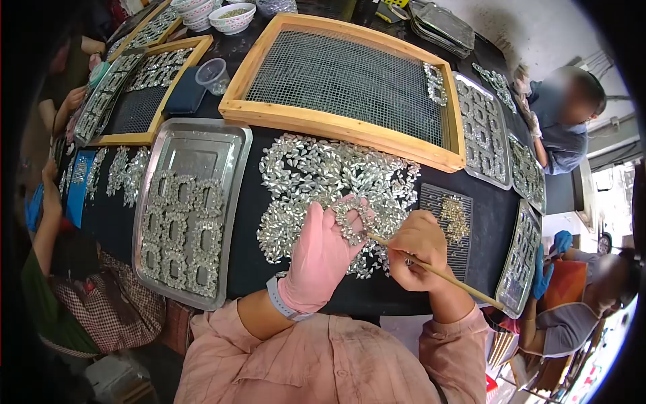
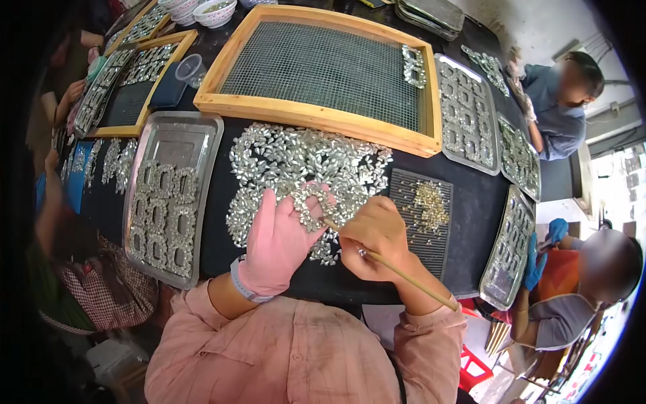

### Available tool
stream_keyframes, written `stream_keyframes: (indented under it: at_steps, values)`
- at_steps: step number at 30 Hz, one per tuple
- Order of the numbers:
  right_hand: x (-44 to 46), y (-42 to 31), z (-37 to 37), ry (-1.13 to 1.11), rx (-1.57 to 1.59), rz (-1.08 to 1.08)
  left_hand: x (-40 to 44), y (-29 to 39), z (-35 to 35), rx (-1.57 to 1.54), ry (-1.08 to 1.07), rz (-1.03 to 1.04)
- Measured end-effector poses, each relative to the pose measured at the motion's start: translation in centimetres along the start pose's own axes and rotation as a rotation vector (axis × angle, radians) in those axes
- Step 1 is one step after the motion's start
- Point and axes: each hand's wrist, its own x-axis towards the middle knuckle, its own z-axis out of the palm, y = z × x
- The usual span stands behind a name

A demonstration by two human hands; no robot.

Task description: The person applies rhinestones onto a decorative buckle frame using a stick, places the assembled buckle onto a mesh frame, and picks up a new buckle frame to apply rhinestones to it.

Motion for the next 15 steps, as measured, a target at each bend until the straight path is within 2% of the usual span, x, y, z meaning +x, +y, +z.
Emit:
stream_keyframes:
  at_steps: [7, 10, 15]
  values:
    - [0.2, -0.1, 0.5, 0.047, -0.001, -0.032, 0.1, -0.3, -0.8, 0.025, -0.017, -0.011]
    - [0.2, -0.1, 0.3, 0.061, 0.006, -0.037, 0.3, -0.4, -1.7, -0.091, -0.152, -0.011]
    - [0.1, 0.0, 0.2, 0.056, 0.019, -0.031, 0.0, -0.1, -0.4, 0.011, -0.045, -0.022]
